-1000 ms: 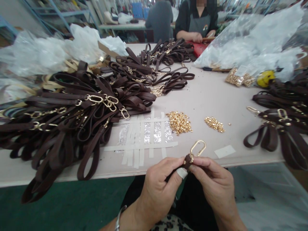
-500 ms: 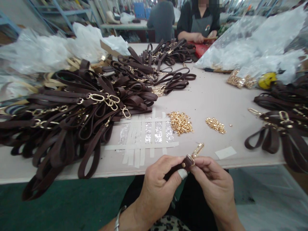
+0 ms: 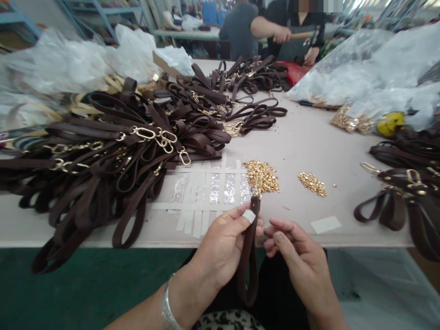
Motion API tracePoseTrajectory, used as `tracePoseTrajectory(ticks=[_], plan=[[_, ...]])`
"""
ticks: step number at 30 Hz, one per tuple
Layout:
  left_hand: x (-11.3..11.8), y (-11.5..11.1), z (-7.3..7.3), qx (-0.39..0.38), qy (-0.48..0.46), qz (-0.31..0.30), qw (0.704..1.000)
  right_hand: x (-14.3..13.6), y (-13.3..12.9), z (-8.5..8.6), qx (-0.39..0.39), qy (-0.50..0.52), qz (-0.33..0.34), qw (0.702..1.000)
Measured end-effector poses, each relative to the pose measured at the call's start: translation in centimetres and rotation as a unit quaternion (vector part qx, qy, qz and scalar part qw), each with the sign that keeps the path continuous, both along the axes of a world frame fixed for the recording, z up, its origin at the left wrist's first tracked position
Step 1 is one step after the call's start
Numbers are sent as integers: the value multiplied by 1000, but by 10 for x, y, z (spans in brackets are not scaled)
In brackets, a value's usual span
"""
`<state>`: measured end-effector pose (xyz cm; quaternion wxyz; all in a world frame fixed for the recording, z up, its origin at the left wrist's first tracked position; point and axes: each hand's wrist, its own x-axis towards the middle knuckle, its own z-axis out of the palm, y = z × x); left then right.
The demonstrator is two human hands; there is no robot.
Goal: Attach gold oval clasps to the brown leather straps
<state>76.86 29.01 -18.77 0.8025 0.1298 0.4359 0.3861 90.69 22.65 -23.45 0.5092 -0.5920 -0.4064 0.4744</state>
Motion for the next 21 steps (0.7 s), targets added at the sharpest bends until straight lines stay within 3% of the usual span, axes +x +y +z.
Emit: tracePoseTrajectory(ticks=[5,11,17,21], plan=[[-10,14,7,-85,-69,22,994,2,-4,-5,95,-154,-25,983],[-26,8,-10,-26,-143,-43,988,-9,5,7,251,-310,53,915],[-25,-1,-15,21,-139,-67,988,-15,12,3,260,-405,102,870],[-20,-6,-14,46,-93,-89,991,-12,13,5,235,-423,141,864]])
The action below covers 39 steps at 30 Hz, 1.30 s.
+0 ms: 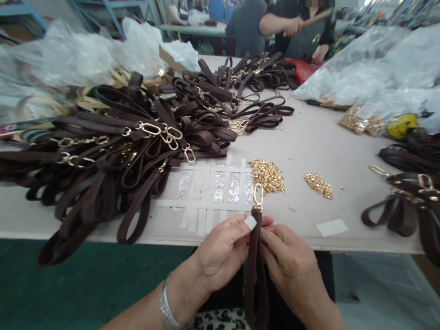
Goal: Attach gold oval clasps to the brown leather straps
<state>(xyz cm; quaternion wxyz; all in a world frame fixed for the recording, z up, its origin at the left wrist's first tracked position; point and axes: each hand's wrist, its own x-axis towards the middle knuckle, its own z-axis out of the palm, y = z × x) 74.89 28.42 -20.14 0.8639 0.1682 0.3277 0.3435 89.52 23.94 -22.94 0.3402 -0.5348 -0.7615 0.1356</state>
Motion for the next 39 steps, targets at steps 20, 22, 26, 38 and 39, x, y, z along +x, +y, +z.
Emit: tracePoseTrajectory(ticks=[20,22,26,38,39], plan=[[10,-10,10,114,174,3,978,11,-11,0,-30,243,-96,965],[10,-10,8,143,185,6,972,11,-10,-2,-25,248,-95,964],[10,-12,5,197,231,12,953,12,-11,-3,-8,237,-87,967],[6,-18,0,356,378,-12,855,10,-10,-2,46,157,-91,982],[6,-18,0,368,388,-13,845,10,-10,-2,52,156,-90,982]])
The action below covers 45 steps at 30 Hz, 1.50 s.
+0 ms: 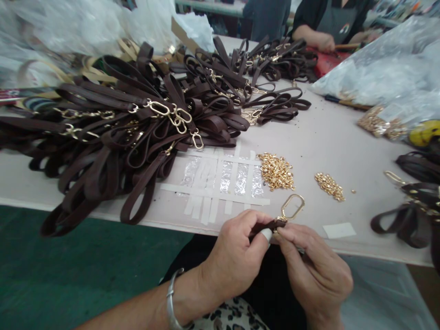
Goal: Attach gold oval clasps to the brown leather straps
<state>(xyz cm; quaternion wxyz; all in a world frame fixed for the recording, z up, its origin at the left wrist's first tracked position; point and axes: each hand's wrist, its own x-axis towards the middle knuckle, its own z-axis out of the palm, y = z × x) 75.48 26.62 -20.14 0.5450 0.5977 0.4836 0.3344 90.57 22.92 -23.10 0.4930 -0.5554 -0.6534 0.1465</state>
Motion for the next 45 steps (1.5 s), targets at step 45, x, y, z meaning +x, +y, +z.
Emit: tracePoseTrajectory(ticks=[45], plan=[[-9,2,9,102,-6,-17,995,3,-1,-4,-162,182,56,968]])
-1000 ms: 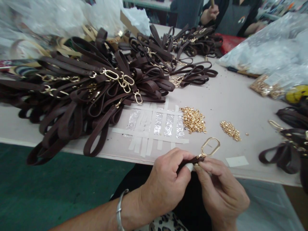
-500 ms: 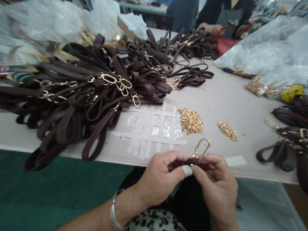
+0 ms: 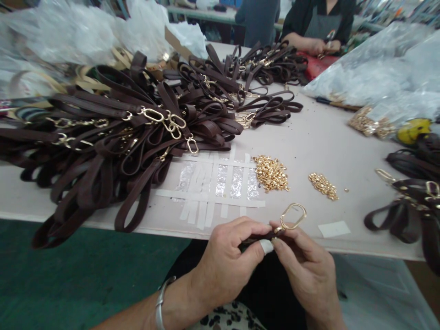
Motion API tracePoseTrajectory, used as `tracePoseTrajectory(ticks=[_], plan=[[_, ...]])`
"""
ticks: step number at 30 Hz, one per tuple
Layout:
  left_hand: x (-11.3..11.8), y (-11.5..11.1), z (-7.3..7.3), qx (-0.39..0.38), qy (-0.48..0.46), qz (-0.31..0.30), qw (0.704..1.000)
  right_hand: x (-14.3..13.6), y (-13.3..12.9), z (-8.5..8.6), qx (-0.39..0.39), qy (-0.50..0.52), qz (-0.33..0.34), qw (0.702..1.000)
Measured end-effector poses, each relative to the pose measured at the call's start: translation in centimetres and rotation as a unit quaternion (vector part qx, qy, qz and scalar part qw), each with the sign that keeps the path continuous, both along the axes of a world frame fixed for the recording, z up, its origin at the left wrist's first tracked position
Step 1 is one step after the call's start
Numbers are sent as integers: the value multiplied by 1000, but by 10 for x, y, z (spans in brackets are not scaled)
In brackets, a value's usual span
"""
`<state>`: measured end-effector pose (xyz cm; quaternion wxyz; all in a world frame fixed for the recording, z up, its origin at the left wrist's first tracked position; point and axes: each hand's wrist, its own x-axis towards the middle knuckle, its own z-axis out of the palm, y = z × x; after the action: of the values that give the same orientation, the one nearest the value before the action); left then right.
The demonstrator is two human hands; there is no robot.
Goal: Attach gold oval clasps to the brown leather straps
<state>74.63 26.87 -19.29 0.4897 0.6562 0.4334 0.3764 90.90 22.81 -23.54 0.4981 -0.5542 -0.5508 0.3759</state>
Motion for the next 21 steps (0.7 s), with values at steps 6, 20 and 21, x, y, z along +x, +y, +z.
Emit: tracePoseTrajectory(ticks=[6,20,21], plan=[[0,-1,-2,31,8,-15,999,1,-5,-8,78,-89,-38,992],[0,8,-1,-88,-11,-32,996,1,8,-4,62,-22,-40,997],[0,8,0,-89,-7,-32,995,0,7,-4,58,-13,-39,997]])
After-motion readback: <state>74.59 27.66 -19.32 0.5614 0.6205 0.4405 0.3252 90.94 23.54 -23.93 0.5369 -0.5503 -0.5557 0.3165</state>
